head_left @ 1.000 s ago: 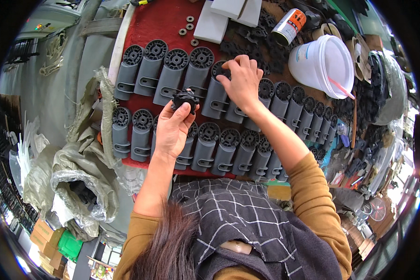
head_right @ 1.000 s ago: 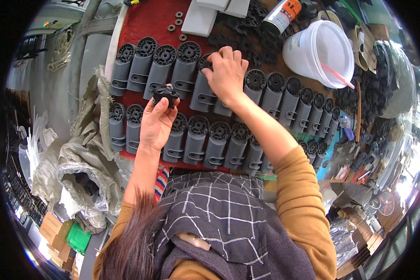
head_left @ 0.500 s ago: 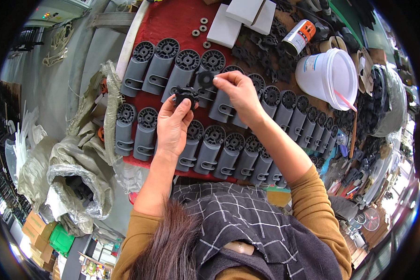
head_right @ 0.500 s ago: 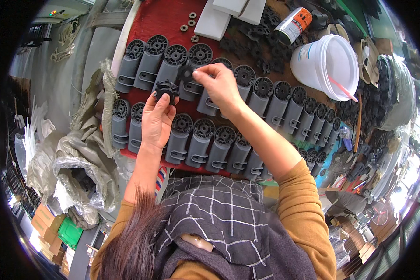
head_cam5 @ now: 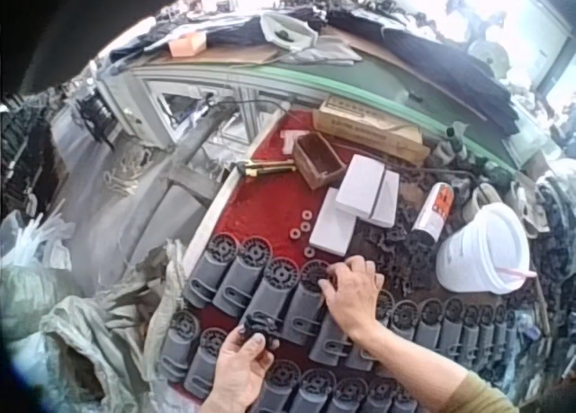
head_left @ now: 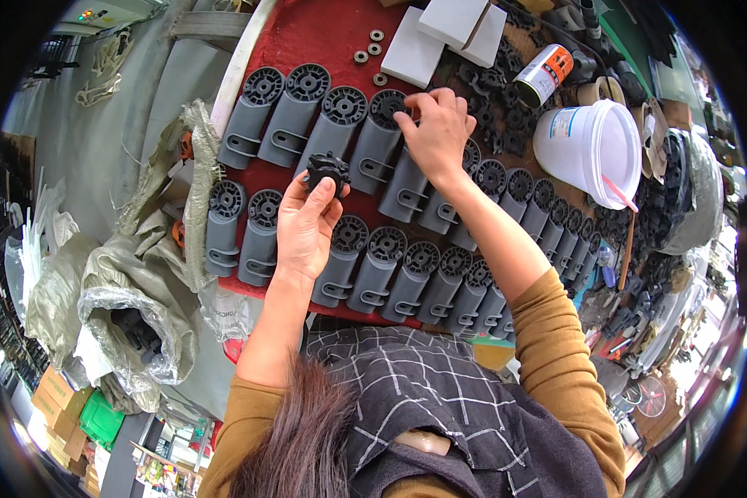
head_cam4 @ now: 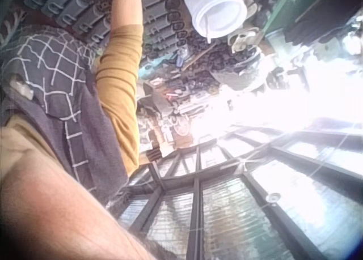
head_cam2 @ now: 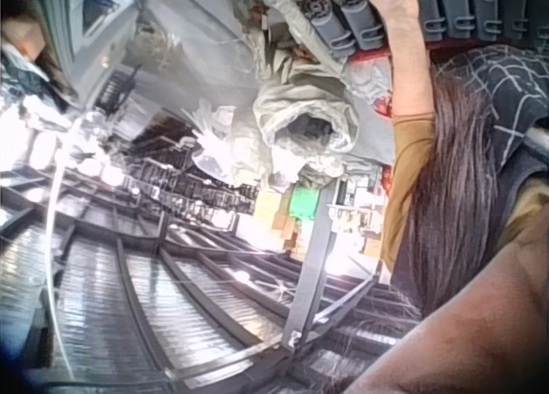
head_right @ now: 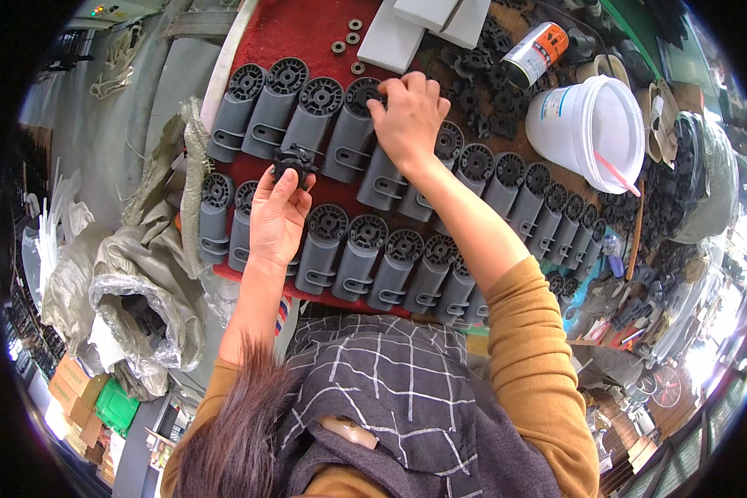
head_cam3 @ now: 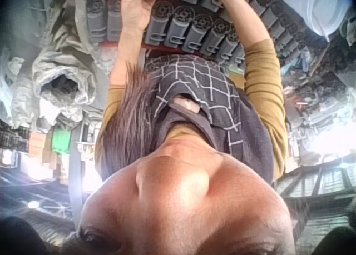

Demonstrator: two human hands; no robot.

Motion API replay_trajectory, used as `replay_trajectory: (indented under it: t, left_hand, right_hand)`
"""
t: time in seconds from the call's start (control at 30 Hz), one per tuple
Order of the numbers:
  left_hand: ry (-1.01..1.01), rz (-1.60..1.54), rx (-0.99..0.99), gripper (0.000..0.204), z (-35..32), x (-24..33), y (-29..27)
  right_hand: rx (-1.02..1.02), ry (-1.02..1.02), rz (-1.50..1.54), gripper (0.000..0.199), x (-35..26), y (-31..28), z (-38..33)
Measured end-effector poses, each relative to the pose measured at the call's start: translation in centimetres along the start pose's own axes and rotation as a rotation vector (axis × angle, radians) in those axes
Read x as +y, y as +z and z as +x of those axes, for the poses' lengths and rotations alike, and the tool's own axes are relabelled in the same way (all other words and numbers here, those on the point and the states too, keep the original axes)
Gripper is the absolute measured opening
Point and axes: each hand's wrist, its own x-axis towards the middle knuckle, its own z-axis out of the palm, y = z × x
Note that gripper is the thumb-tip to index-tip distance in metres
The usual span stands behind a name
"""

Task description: The person applies a white substance to small black plastic parts with a brush, places them into gray cylindrical holders, and then assembles a wheel by inserting a spring and bearing into a gray wheel housing. The person uses a heat gun on the assembled wheel.

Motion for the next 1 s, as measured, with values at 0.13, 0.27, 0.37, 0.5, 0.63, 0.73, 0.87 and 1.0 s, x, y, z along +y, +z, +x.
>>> replay_trajectory:
  t: [0.13, 0.27, 0.37, 0.5, 0.63, 0.73, 0.87, 1.0]
  left_hand:
    - [-0.002, -0.002, 0.011, 0.021, 0.0, 0.0, 0.0]
    - [0.001, 0.005, 0.028, 0.023, -0.1, 0.1, 0.0]
    - [0.009, 0.0, 0.024, 0.023, -0.1, 0.1, -0.1]
    - [0.004, 0.002, 0.028, 0.022, -0.2, 0.1, -0.1]
    - [0.024, 0.007, -0.001, 0.022, -0.1, 0.3, -0.2]
    - [0.039, -0.01, -0.02, 0.014, 0.3, 0.7, -0.3]
    - [0.082, 0.017, -0.052, 0.016, 0.6, 1.0, -0.4]
    - [0.068, -0.039, -0.059, 0.013, 0.6, 1.2, -0.6]
  right_hand:
    - [-0.028, -0.093, -0.075, 0.031, -0.2, 0.6, 0.6]
    - [-0.05, -0.152, -0.089, 0.03, -0.4, 0.8, 0.7]
    - [-0.068, -0.13, -0.12, 0.028, -0.3, 0.9, 0.7]
    - [-0.087, -0.131, -0.102, 0.026, -0.1, 1.2, 1.0]
    - [-0.06, -0.128, -0.103, 0.027, -0.6, 0.8, 1.0]
    - [-0.066, -0.137, 0.094, 0.023, -2.1, -0.5, 0.3]
    - [-0.51, -0.021, 0.743, 0.021, -5.0, -2.4, -2.4]
    - [-0.587, 0.098, 0.967, 0.023, -5.8, -3.3, -2.8]
